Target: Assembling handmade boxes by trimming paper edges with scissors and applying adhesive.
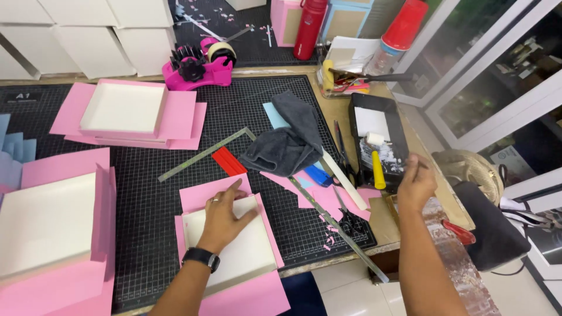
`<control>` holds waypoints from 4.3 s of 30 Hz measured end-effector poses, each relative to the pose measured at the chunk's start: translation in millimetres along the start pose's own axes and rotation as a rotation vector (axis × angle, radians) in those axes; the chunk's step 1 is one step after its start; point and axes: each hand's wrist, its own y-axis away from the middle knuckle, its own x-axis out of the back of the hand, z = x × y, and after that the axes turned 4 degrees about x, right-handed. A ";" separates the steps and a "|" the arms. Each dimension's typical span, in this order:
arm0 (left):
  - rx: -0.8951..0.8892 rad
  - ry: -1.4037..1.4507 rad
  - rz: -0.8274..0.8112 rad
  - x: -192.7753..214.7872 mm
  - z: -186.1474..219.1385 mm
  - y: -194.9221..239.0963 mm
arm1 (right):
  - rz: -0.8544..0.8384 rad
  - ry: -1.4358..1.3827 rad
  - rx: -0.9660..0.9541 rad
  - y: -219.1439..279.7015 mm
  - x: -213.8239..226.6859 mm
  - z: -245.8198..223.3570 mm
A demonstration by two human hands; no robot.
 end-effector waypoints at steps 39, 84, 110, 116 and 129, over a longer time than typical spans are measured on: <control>0.112 0.196 0.046 9.8 34.0 1.5 | -0.436 -1.105 0.015 127.7 59.8 -203.9; 0.045 0.596 0.150 92.9 -47.7 65.7 | -0.743 -1.048 0.137 138.6 60.7 -342.2; 0.038 0.762 0.308 59.7 -69.0 63.7 | -0.755 -0.971 0.150 149.6 41.3 -360.2; 0.057 0.754 0.335 57.5 -66.6 70.6 | -0.721 -0.993 -0.005 143.5 49.2 -350.4; 0.006 -0.105 0.671 64.4 12.9 154.2 | -0.334 -0.948 -0.304 104.2 98.8 -237.7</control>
